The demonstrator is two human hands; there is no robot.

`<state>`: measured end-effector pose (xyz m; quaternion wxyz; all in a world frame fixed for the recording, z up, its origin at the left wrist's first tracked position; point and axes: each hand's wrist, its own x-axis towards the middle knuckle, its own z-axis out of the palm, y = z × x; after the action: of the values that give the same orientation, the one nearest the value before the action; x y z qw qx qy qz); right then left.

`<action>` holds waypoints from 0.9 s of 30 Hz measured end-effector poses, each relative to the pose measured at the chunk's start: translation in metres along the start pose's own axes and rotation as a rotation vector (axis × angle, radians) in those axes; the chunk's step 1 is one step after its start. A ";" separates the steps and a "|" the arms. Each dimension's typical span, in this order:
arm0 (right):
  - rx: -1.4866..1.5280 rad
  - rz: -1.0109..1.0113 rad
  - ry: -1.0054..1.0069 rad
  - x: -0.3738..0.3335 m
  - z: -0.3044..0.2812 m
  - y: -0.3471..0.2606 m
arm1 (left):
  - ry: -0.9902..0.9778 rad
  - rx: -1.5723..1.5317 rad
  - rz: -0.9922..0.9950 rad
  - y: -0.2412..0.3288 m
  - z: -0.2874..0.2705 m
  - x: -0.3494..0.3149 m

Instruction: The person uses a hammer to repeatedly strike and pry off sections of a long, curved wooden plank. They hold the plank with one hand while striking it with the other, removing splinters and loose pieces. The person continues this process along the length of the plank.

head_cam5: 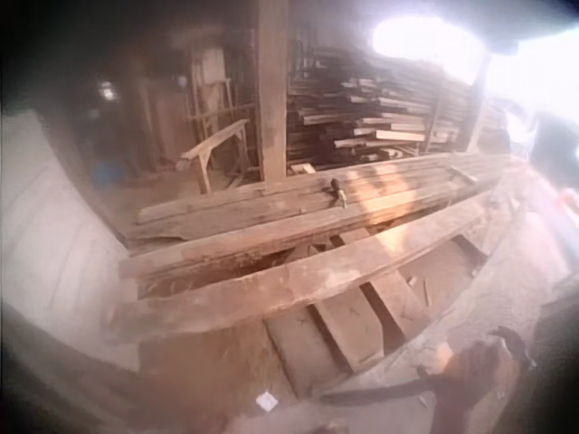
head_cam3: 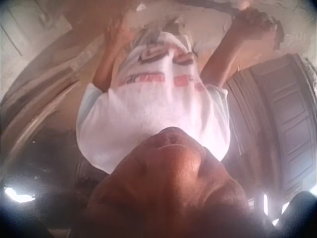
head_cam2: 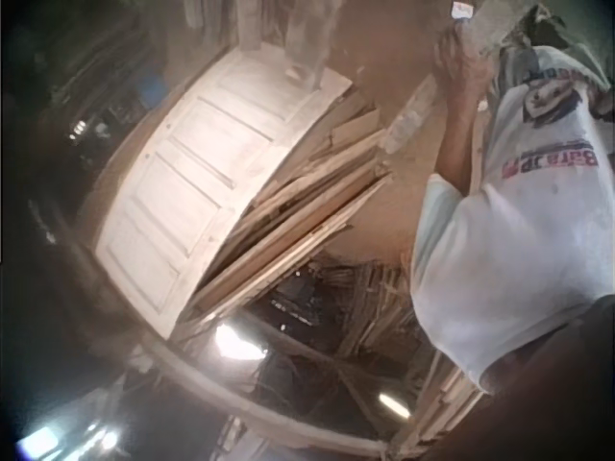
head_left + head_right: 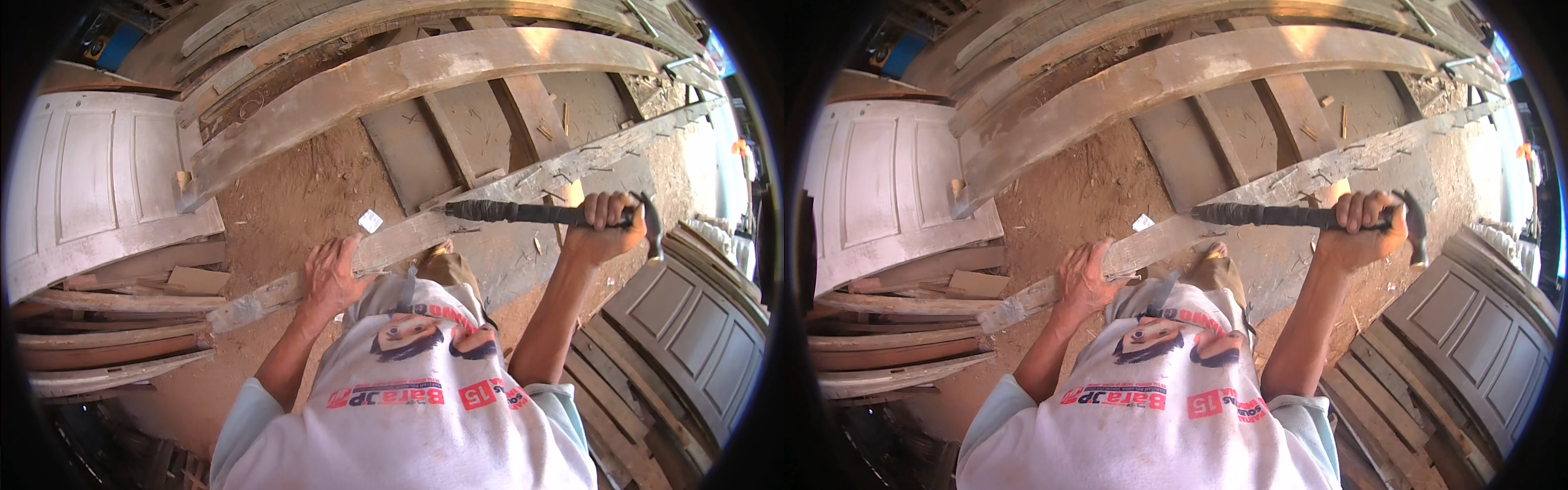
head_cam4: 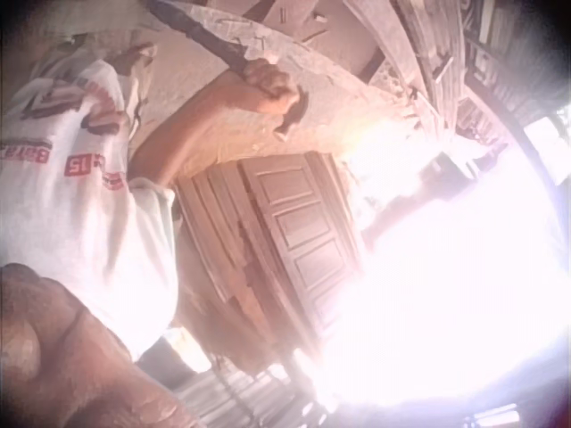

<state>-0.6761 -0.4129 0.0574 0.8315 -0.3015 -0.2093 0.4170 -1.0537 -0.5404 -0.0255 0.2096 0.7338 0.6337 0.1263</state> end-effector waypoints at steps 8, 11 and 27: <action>0.066 0.014 0.082 -0.017 -0.022 0.012 | 0.061 -0.076 0.036 -0.001 -0.002 0.002; 0.051 0.065 -0.035 0.000 0.002 0.019 | 0.042 -0.086 0.016 -0.001 -0.004 0.000; -0.396 0.188 -0.157 0.031 0.115 0.058 | 0.059 -0.078 0.002 -0.001 0.003 0.000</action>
<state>-0.7604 -0.3223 0.1053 0.6947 -0.4437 -0.3218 0.4657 -1.0537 -0.5408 -0.0288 0.2189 0.7218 0.6333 0.1729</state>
